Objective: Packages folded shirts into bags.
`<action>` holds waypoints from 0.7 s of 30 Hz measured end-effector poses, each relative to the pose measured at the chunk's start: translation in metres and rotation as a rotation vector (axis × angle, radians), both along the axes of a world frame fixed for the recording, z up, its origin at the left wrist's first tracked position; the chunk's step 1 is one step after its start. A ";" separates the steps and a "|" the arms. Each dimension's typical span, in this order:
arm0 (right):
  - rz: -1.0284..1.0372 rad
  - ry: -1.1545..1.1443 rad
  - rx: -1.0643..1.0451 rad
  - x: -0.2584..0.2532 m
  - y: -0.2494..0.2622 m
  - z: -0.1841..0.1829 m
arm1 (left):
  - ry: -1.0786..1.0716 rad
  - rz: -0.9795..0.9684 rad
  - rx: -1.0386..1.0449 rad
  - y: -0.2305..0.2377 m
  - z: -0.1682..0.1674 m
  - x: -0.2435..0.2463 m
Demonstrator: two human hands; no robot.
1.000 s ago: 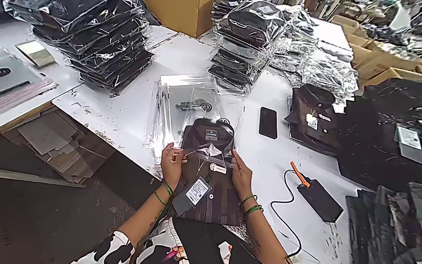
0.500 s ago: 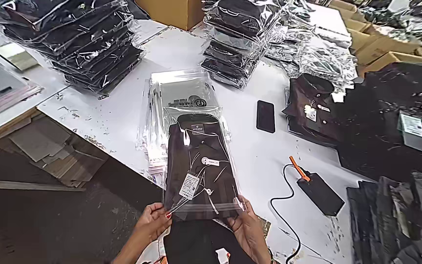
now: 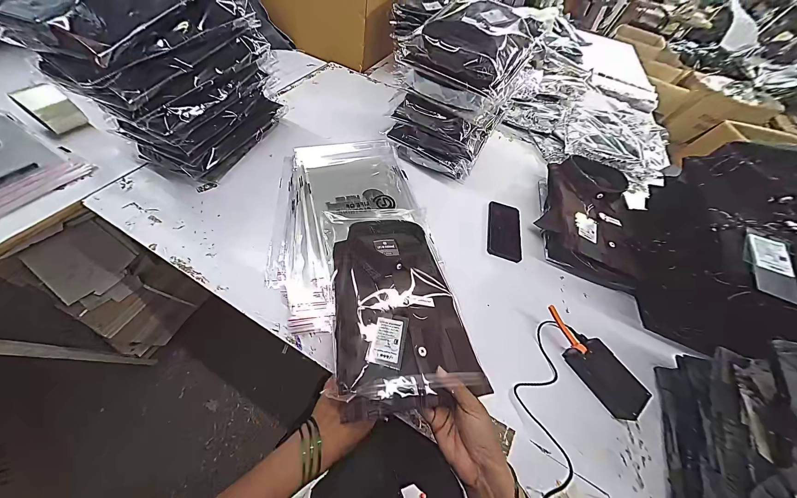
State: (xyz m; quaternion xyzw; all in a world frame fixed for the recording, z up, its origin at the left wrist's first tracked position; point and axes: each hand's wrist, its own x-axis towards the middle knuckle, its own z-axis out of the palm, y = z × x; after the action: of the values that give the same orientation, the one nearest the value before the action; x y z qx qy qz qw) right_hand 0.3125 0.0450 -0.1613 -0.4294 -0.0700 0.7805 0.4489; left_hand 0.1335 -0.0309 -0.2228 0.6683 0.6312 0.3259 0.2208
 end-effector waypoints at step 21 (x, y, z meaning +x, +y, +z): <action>0.025 -0.952 0.992 -0.047 0.029 0.042 | -0.116 -0.698 -0.127 0.003 0.038 -0.023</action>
State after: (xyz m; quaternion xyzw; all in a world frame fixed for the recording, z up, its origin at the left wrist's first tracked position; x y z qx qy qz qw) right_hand 0.2657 0.0742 -0.1198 -0.4684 -0.6137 0.3876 0.5037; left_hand 0.1106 -0.0277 -0.1850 0.8090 0.3704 0.2283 0.3951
